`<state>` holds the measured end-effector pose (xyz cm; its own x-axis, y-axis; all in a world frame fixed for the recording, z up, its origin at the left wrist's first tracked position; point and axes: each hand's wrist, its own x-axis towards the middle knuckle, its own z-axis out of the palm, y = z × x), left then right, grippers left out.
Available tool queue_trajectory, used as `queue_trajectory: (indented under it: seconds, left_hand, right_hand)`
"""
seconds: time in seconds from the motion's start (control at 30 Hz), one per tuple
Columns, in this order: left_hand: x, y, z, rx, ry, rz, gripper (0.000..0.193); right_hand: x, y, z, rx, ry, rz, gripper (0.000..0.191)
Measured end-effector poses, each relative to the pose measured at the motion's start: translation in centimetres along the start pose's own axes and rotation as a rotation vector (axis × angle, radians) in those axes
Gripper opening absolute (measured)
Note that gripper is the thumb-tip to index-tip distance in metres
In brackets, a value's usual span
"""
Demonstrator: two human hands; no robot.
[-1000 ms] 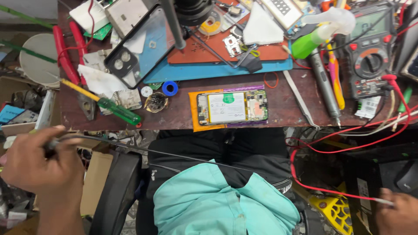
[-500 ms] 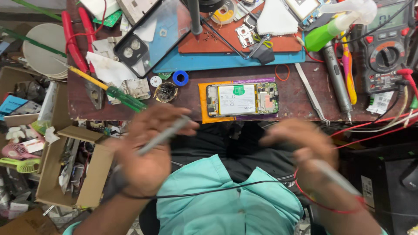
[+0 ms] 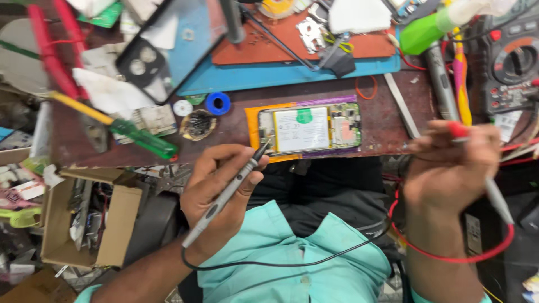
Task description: The person uses multimeter probes to test points on a disassembled smartphone motherboard. They hold the phone steady with one hand while moving the probes across components with the other. A second phone on the table rings during the test.
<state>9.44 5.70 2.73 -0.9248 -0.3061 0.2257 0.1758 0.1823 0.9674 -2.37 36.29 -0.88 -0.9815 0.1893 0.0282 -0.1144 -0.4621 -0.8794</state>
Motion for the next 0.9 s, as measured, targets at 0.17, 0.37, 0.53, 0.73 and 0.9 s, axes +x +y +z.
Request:
queue_trajectory:
  seconds: [0.17,0.37,0.53,0.73,0.9]
  left_hand:
    - [4.2,-1.7,2.6,0.136,-0.223,0.269,0.035]
    - [8.3,-3.2,6.3,0.275,-0.433,0.498,0.030]
    - [9.1,-3.7,6.5,0.326,-0.542,0.510,0.029]
    - [9.3,-4.4,7.0,0.331,-0.558,0.459,0.029]
    - [9.4,-4.7,7.1,0.342,-0.577,0.460,0.030]
  right_hand:
    - [0.2,2.0,1.0,-0.273,-0.259,0.114,0.012]
    - [0.8,2.2,1.3,-0.578,-0.448,0.053,0.014]
    - [2.0,2.5,1.0,-0.678,-0.619,-0.021,0.012]
    - [2.7,2.4,1.7,-0.787,-0.662,-0.089,0.011]
    - [3.3,2.2,2.0,-0.787,-0.750,-0.158,0.014]
